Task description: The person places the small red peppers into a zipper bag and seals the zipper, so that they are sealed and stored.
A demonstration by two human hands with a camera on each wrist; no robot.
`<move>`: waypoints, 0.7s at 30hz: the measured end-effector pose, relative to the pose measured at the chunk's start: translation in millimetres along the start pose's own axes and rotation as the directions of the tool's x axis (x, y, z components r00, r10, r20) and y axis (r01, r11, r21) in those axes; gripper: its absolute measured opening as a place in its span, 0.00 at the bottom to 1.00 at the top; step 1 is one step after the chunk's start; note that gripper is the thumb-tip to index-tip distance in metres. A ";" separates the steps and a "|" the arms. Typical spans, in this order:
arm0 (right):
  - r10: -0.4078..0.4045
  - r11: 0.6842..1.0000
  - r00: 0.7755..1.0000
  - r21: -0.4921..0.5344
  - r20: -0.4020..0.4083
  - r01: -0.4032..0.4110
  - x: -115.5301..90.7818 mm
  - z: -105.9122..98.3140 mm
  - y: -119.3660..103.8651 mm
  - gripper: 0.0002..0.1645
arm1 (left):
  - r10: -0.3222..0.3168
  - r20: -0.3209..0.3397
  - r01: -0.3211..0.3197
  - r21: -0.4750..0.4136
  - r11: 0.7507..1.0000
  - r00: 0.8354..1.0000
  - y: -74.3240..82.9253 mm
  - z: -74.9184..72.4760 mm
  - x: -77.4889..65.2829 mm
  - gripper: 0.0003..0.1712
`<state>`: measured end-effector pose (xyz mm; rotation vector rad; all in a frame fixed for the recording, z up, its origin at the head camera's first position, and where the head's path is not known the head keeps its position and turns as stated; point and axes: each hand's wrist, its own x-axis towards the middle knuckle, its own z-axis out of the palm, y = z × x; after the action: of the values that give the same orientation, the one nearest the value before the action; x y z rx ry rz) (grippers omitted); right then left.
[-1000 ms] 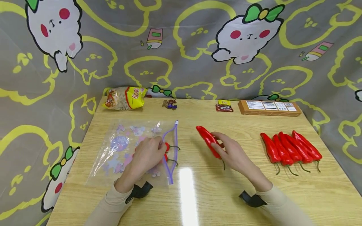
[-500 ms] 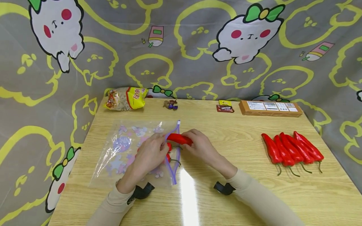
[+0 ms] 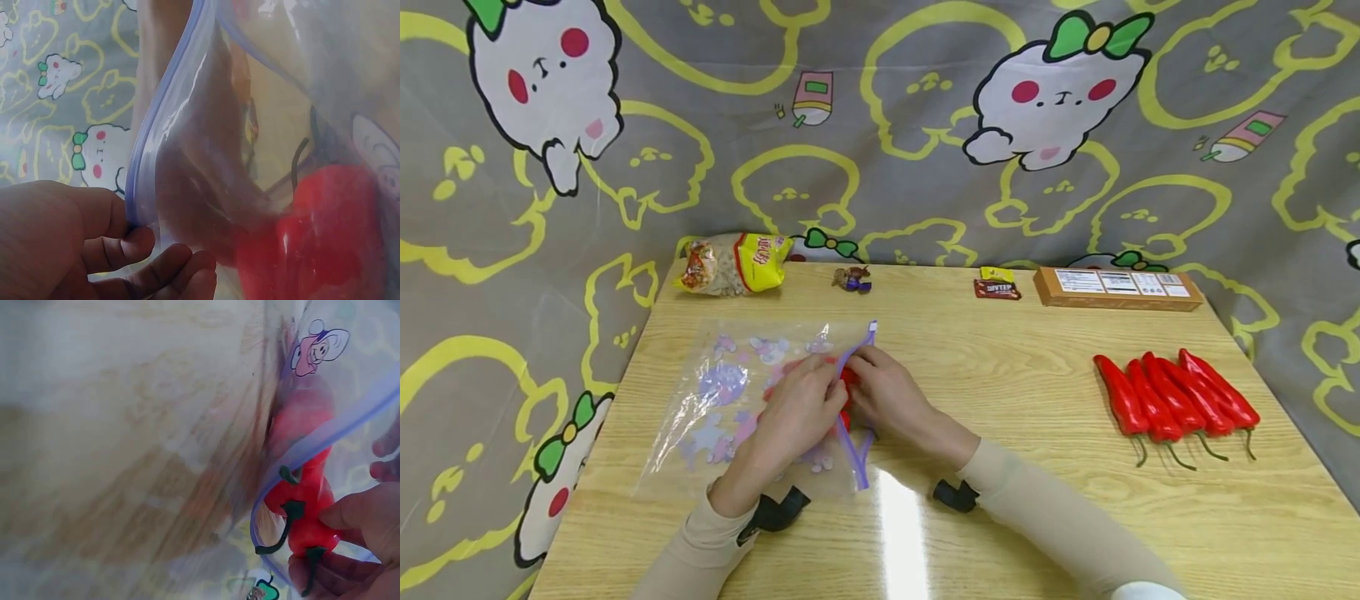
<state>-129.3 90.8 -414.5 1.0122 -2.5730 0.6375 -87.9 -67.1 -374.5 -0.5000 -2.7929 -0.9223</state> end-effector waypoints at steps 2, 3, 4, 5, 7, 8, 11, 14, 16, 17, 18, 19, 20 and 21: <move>0.011 1.000 1.000 -0.022 -0.002 -0.011 2.1 5.5 -1.2 0.15 | 0.011 -0.012 -0.011 0.006 1.000 1.000 0.4 -0.5 0.0 0.13; 0.021 0.999 1.000 -0.041 -0.002 -0.021 2.9 8.1 -1.7 0.14 | 0.016 -0.017 -0.016 0.011 1.000 1.000 0.3 -0.5 0.0 0.13; 0.028 0.998 1.000 -0.060 0.001 -0.028 3.6 10.1 -2.2 0.12 | 0.022 -0.022 -0.022 0.015 1.000 1.000 0.3 -0.5 0.2 0.13; 0.039 0.996 0.999 -0.075 0.007 -0.038 3.9 11.6 -2.6 0.12 | 0.026 -0.024 -0.025 0.018 1.000 0.999 0.2 -0.6 0.3 0.14; 0.055 0.993 0.998 -0.102 0.021 -0.053 4.2 13.6 -3.2 0.09 | 0.028 -0.027 -0.027 0.020 0.999 0.999 0.1 -0.7 0.4 0.14; 0.058 0.992 0.998 -0.112 0.026 -0.055 4.2 14.3 -3.3 0.08 | 0.029 -0.028 -0.029 0.021 0.999 0.999 0.1 -0.7 0.6 0.13; 0.051 0.993 0.998 -0.111 0.031 -0.047 3.4 13.2 -3.5 0.07 | 0.026 -0.024 -0.026 0.018 1.000 0.999 -0.3 -1.0 0.9 0.12; 0.025 0.996 0.999 -0.088 0.027 -0.022 0.9 7.0 -3.1 0.09 | 0.021 -0.021 -0.021 0.014 1.000 1.000 -0.9 -1.5 0.8 0.12; -0.002 0.997 1.000 -0.083 0.016 0.003 -3.1 -1.8 -1.3 0.11 | 0.017 -0.020 -0.017 0.018 1.000 1.000 -1.1 -1.7 0.8 0.12; -0.015 0.996 1.000 -0.089 0.009 0.016 -6.0 -7.4 0.5 0.12 | 0.015 -0.020 -0.014 0.018 1.000 1.000 -1.3 -1.6 0.8 0.12; -0.020 0.995 1.000 -0.096 -0.004 0.019 -10.5 -14.9 3.6 0.13 | 0.010 -0.019 -0.009 0.016 1.000 1.000 -1.7 -1.8 0.6 0.12; -0.017 0.994 1.000 -0.112 -0.016 0.015 -16.1 -22.7 8.1 0.14 | 0.005 -0.018 -0.005 0.013 1.000 1.000 -2.0 -2.0 0.5 0.12; -0.007 0.992 1.000 -0.127 -0.029 0.004 -22.7 -31.2 13.3 0.14 | 0.001 -0.017 -0.001 0.010 1.000 1.000 -2.3 -2.2 0.6 0.13; 0.009 0.990 0.999 -0.144 -0.045 -0.015 -30.0 -40.0 19.8 0.14 | -0.002 -0.015 0.002 0.008 1.000 1.000 -2.8 -2.3 0.8 0.13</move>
<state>-117.4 140.8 -398.9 0.9255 -2.5463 0.4640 -89.6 -70.4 -373.9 -0.4871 -2.7829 -0.9114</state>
